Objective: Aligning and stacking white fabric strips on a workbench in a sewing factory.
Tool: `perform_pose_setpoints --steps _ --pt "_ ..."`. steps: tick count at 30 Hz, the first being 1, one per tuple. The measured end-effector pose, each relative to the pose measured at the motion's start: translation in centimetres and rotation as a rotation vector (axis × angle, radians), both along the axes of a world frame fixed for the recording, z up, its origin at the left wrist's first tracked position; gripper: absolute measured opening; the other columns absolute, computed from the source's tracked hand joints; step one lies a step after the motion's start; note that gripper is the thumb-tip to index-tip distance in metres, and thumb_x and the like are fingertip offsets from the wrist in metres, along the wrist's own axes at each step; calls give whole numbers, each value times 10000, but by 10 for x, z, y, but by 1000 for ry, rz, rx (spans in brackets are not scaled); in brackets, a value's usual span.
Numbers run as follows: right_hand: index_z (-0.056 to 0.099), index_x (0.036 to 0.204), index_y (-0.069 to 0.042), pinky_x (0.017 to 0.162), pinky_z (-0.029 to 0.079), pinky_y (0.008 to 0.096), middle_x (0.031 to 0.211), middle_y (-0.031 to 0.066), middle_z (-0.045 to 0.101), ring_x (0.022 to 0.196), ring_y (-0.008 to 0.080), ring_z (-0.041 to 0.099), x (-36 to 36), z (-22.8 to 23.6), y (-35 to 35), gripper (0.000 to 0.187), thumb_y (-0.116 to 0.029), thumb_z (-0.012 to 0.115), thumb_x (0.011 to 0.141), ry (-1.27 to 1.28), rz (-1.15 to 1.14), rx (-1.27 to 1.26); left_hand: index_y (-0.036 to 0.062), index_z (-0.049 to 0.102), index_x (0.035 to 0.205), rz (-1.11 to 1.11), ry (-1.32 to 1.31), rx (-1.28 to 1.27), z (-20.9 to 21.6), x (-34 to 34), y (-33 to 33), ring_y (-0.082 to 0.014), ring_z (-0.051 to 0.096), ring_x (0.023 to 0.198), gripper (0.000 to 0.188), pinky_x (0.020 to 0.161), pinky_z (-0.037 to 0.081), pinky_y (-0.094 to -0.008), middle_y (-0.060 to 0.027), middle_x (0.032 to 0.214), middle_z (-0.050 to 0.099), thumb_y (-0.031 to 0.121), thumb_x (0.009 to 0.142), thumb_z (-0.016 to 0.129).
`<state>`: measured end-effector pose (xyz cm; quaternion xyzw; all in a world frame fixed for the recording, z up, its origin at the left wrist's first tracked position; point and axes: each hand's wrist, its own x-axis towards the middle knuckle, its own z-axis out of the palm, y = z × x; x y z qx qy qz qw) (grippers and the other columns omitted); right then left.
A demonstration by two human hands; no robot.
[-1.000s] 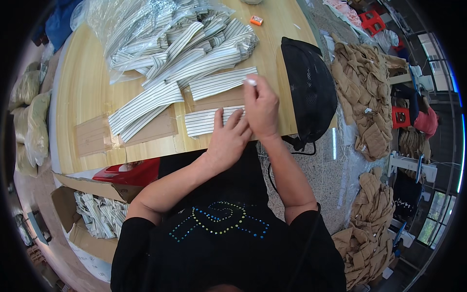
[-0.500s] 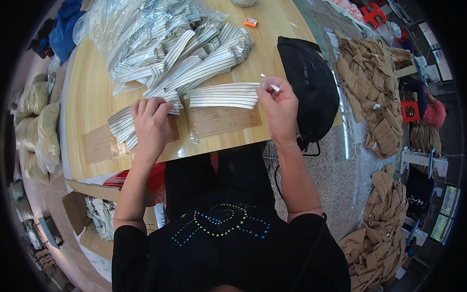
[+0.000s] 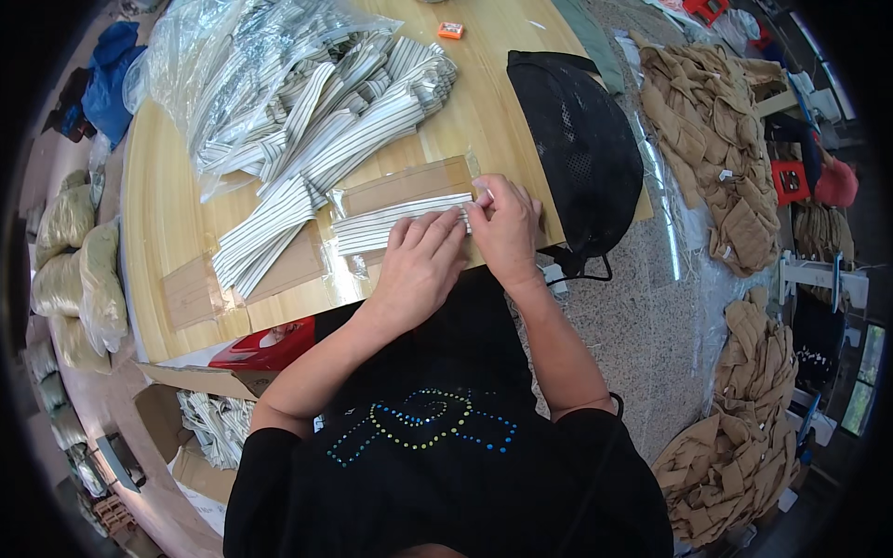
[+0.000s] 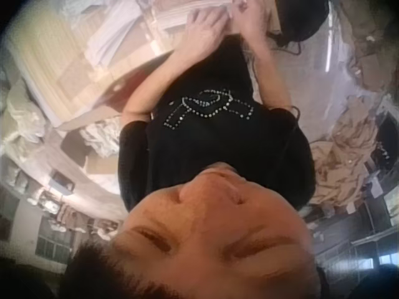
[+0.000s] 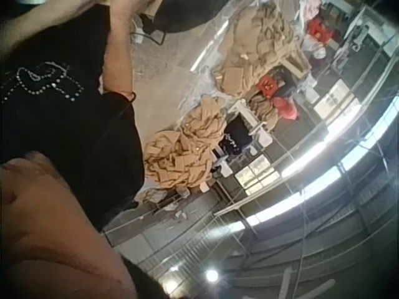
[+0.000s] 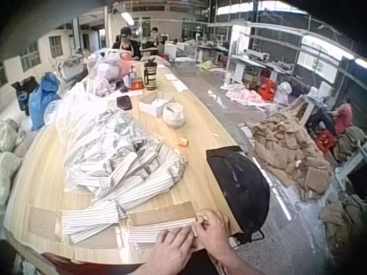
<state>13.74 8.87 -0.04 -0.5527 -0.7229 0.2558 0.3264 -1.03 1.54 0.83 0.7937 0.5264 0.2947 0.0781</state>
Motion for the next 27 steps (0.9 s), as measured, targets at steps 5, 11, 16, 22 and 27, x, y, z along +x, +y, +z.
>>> perform_pose_setpoints --steps 5,11,16,22,27 --pt "638 1066 -68 770 453 351 795 37 626 728 187 604 5 -6 3 295 -58 720 783 -7 11 41 -13 565 1237 13 124 -2 -14 9 -4 -284 479 1219 527 1012 351 -455 -127 1374 508 210 783 713" --pt "625 1098 -80 819 401 355 788 11 617 749 180 600 4 -3 1 323 -71 719 790 -69 -5 74 -3 542 1289 0 147 -23 -14 10 -6 -275 472 1226 553 1013 346 -454 -115 1401 492 239 816 694" --pt "603 1127 -74 826 390 363 791 13 615 717 186 596 3 -5 2 367 -75 724 781 -36 -13 49 -1 531 1304 5 182 -38 -12 9 -7 -275 468 1228 561 1021 343 -451 -114 1416 479 258 830 681" --pt "568 1122 -41 701 462 270 837 10 612 736 65 569 9 -9 -1 239 -43 642 894 255 -80 -51 -12 529 1301 -17 192 -54 -13 10 -6 -304 434 1293 558 1082 305 -495 -139 1413 473 281 847 667" --pt "583 1057 -2 665 483 290 875 85 620 760 154 590 11 2 -5 146 -26 585 913 322 115 -59 -3 552 1303 -24 251 -26 -18 8 -7 -331 408 1324 542 1109 268 -550 -153 1399 483 339 887 614"
